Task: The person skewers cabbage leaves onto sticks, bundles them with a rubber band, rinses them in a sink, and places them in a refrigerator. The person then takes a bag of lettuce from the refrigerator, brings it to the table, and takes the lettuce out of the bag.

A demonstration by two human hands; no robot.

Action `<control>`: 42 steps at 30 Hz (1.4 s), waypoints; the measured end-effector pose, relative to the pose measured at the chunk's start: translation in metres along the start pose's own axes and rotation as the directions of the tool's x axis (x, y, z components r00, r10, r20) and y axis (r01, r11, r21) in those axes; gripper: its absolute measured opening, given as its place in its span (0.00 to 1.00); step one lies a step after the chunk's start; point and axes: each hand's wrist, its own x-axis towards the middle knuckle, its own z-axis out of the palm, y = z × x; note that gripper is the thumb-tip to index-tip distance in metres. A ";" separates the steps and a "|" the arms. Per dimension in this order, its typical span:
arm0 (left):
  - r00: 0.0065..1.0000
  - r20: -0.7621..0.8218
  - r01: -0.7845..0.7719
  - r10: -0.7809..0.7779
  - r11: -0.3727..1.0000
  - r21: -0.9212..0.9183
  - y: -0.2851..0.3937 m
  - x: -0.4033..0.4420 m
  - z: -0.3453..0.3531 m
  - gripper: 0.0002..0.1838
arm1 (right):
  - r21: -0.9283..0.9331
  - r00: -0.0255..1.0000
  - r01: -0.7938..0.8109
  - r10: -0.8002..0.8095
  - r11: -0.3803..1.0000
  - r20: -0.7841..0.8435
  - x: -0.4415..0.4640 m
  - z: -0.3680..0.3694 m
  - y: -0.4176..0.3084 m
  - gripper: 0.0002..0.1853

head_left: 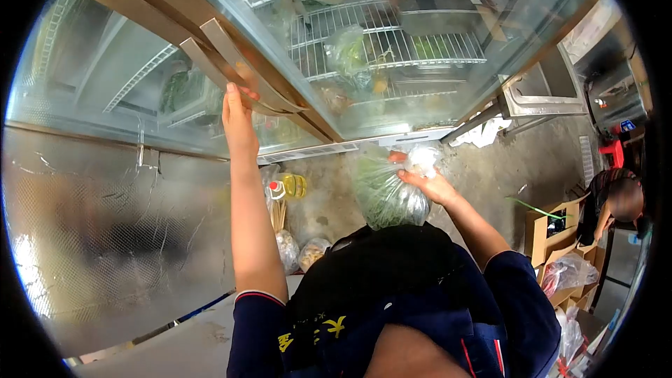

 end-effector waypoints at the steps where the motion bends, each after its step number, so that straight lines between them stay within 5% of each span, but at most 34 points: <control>1: 1.000 0.009 0.000 0.000 1.000 0.002 0.000 0.002 -0.001 0.20 | -0.004 1.000 0.009 -0.009 1.000 0.019 0.000 0.000 -0.004 0.20; 5: 0.986 -0.165 -0.025 0.037 0.997 0.070 -0.005 -0.014 0.000 0.21 | -0.040 0.987 0.144 -0.140 0.989 0.080 -0.003 -0.004 -0.015 0.19; 11: 0.917 -0.398 -0.062 0.013 0.992 -0.112 0.009 -0.114 -0.063 0.27 | -0.053 0.951 0.188 -0.169 0.981 0.259 0.020 -0.018 -0.029 0.17; 14: 0.747 -0.663 -0.131 -0.042 0.969 -0.210 0.034 -0.159 -0.088 0.24 | -0.006 0.881 0.264 -0.238 0.965 0.408 0.052 -0.008 -0.044 0.16; 16: 0.485 -0.874 -0.125 0.025 0.991 -0.041 0.035 -0.188 -0.127 0.18 | 0.034 0.822 0.266 -0.245 0.963 0.515 0.073 0.016 -0.065 0.15; 18: 0.664 -0.742 -0.173 0.091 0.984 -0.035 0.036 -0.226 -0.192 0.17 | 0.051 0.760 0.226 -0.209 0.973 0.615 0.099 0.047 -0.091 0.15; 19: 0.640 -0.765 -0.190 0.070 0.979 -0.068 0.043 -0.242 -0.212 0.15 | 0.006 0.720 0.383 -0.303 0.924 0.625 0.113 0.065 -0.097 0.14; 22: 0.447 -0.891 -0.255 0.079 0.966 -0.042 0.054 -0.255 -0.257 0.16 | 0.219 0.669 0.494 -0.529 0.841 0.522 0.151 0.133 -0.125 0.14; 24: 0.355 -0.925 -0.288 0.136 0.957 0.030 0.061 -0.257 -0.283 0.18 | 0.430 0.732 0.404 -0.568 0.807 0.377 0.182 0.184 -0.135 0.13; 25: 0.262 -0.960 -0.279 0.094 0.960 0.017 0.063 -0.260 -0.293 0.16 | 0.464 0.832 0.218 -0.412 0.858 0.370 0.191 0.203 -0.146 0.14; 28: 0.212 -0.972 -0.291 0.101 0.956 0.036 0.040 -0.285 -0.364 0.16 | 0.663 0.937 0.063 -0.273 0.746 0.219 0.246 0.265 -0.168 0.18; 31: 0.656 -0.737 -0.439 0.164 0.877 -0.196 0.023 -0.315 -0.426 0.18 | 0.746 0.981 0.052 -0.173 0.664 0.085 0.303 0.307 -0.210 0.22; 34: 0.513 -0.855 -0.547 0.073 0.795 -0.261 0.022 -0.319 -0.449 0.21 | 0.596 0.929 0.367 -0.244 0.714 -0.280 0.420 0.348 -0.203 0.25; 37: 0.441 -0.898 -0.629 -0.012 0.709 -0.319 0.024 -0.321 -0.461 0.24 | 0.251 0.954 0.284 -0.247 0.925 -0.171 0.466 0.357 -0.206 0.22; 40: 0.562 -0.820 -0.716 -0.111 0.431 -0.549 0.036 -0.319 -0.461 0.27 | -0.091 0.909 0.383 -0.392 0.919 -0.137 0.494 0.355 -0.164 0.19; 42: 0.704 -0.689 -0.681 -0.170 0.114 -0.724 0.045 -0.312 -0.453 0.29 | -0.001 0.928 0.360 -0.358 0.933 -0.102 0.477 0.355 -0.148 0.12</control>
